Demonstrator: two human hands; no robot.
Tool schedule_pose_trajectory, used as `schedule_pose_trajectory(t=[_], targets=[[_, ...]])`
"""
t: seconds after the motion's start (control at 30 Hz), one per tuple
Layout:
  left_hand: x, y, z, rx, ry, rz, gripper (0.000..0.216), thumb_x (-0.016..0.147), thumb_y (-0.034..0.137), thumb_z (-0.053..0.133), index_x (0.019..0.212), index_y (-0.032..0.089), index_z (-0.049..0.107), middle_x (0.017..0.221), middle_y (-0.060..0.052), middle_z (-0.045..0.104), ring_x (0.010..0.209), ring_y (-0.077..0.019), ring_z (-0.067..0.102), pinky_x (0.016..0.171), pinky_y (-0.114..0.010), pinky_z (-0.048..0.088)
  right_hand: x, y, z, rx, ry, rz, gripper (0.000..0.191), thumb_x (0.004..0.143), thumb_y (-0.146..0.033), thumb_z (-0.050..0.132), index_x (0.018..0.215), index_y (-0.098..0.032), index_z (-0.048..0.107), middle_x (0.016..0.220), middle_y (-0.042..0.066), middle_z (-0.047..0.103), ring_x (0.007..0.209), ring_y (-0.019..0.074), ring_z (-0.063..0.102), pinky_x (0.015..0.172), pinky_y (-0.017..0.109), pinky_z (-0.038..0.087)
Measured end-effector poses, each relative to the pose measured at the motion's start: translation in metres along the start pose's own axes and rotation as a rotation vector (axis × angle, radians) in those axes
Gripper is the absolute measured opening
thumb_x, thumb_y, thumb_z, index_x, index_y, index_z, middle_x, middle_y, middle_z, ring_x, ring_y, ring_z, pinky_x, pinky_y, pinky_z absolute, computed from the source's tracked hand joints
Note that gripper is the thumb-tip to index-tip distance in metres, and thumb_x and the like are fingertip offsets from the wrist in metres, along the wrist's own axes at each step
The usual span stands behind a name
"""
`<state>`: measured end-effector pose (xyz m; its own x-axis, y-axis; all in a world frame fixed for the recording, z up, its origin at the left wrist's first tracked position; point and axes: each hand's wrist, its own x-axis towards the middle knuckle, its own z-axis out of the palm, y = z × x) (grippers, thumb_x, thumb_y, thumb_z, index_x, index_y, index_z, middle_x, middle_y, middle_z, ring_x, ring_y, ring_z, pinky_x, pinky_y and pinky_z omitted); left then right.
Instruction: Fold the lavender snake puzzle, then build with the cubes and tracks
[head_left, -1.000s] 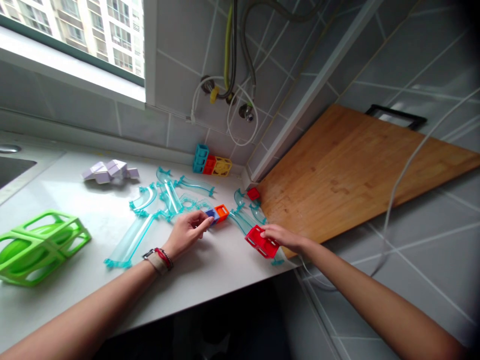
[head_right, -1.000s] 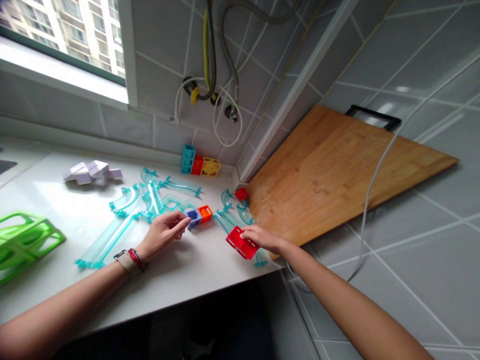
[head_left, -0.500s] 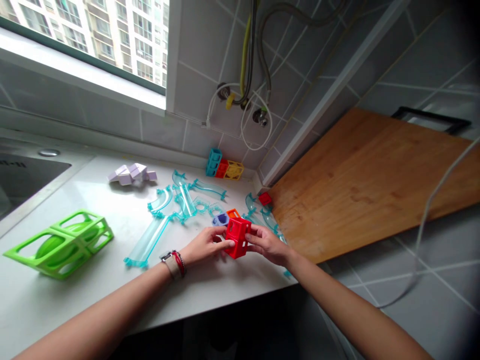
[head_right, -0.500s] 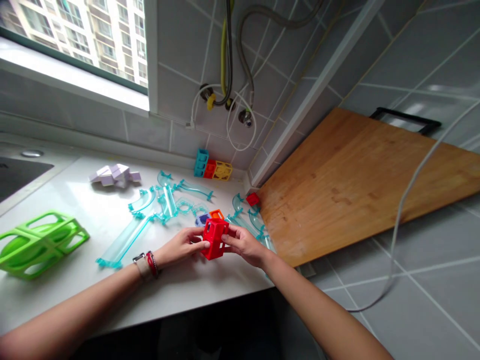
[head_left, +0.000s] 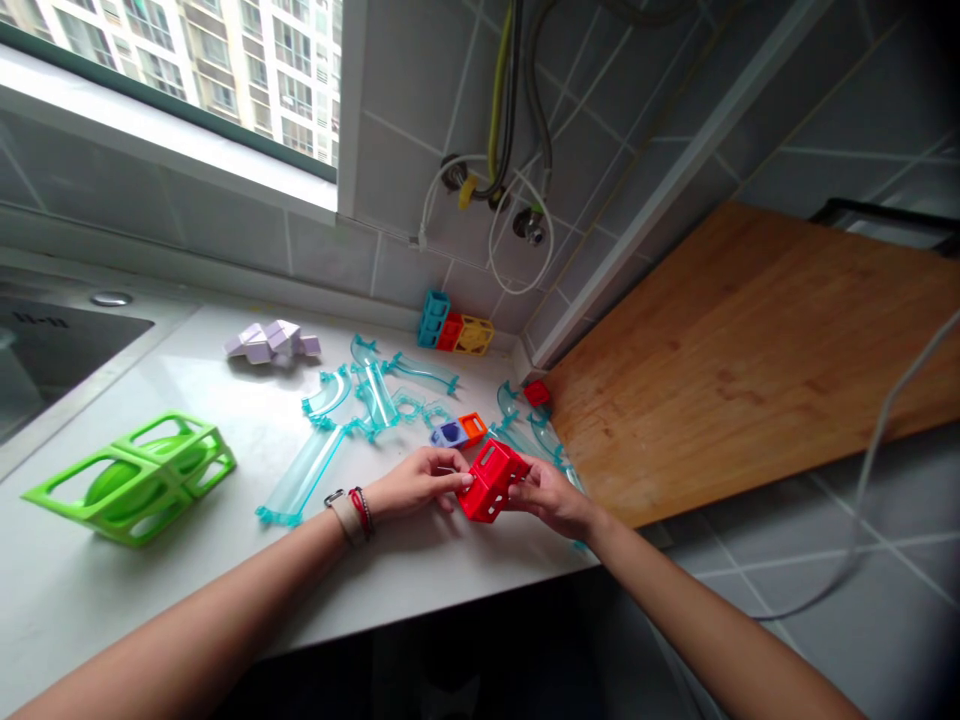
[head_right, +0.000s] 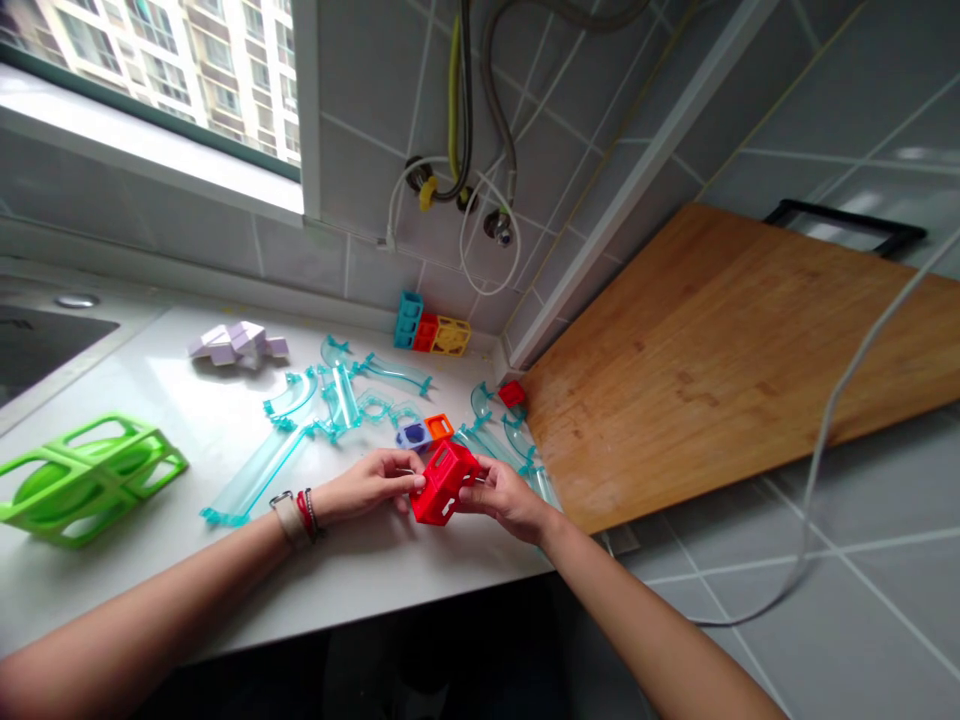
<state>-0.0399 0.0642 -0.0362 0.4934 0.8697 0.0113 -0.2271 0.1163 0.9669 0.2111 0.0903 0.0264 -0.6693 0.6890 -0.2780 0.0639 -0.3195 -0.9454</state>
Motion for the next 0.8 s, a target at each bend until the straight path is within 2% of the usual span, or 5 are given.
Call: schedule_pose_trajectory(t=[0.1, 0.23, 0.37, 0.57, 0.8], targets=[[-0.001, -0.002, 0.005, 0.077, 0.013, 0.002, 0.039, 0.09, 0.053, 0.069, 0.091, 0.016, 0.06, 0.084, -0.002, 0.067, 0.069, -0.0137, 0.064, 0.064, -0.027, 0.054, -0.003, 0.007, -0.001, -0.037, 0.034, -0.009, 0.058, 0.077, -0.032, 0.091, 0.129, -0.022, 0.067, 0.123, 0.008, 0.074, 0.109, 0.0235, 0.072, 0.097, 0.04, 0.059], [-0.003, -0.003, 0.01, 0.396, 0.143, 0.13, 0.036, 0.099, 0.051, 0.055, 0.089, 0.017, 0.059, 0.08, -0.002, 0.063, 0.07, -0.0152, 0.057, 0.064, -0.028, 0.047, -0.004, 0.012, 0.003, -0.153, 0.12, -0.06, 0.057, 0.076, -0.033, 0.091, 0.126, -0.021, 0.067, 0.125, 0.008, 0.073, 0.115, 0.0258, 0.07, 0.102, 0.043, 0.056], [-0.004, -0.004, 0.011, 0.62, 0.217, 0.22, 0.031, 0.104, 0.043, 0.044, 0.087, 0.019, 0.054, 0.075, -0.001, 0.061, 0.067, -0.0156, 0.052, 0.063, -0.028, 0.041, 0.0, 0.015, 0.008, -0.249, 0.13, -0.126, 0.055, 0.075, -0.035, 0.091, 0.123, -0.022, 0.067, 0.127, 0.008, 0.072, 0.12, 0.0275, 0.068, 0.111, 0.047, 0.049], [-0.007, -0.007, 0.013, 0.727, 0.235, 0.295, 0.022, 0.107, 0.034, 0.038, 0.092, 0.021, 0.05, 0.08, -0.002, 0.064, 0.069, -0.0168, 0.056, 0.067, -0.029, 0.041, 0.002, 0.021, 0.011, -0.275, 0.156, -0.164, 0.052, 0.076, -0.037, 0.09, 0.121, -0.023, 0.066, 0.124, 0.007, 0.074, 0.118, 0.0276, 0.069, 0.11, 0.046, 0.049], [-0.005, -0.011, 0.014, 0.756, 0.281, 0.288, 0.021, 0.106, 0.033, 0.038, 0.093, 0.022, 0.05, 0.08, -0.003, 0.065, 0.069, -0.0175, 0.058, 0.066, -0.03, 0.041, 0.0, 0.019, 0.014, -0.246, 0.177, -0.127, 0.058, 0.073, -0.036, 0.092, 0.122, -0.022, 0.065, 0.125, 0.007, 0.073, 0.117, 0.0285, 0.07, 0.105, 0.045, 0.053]])
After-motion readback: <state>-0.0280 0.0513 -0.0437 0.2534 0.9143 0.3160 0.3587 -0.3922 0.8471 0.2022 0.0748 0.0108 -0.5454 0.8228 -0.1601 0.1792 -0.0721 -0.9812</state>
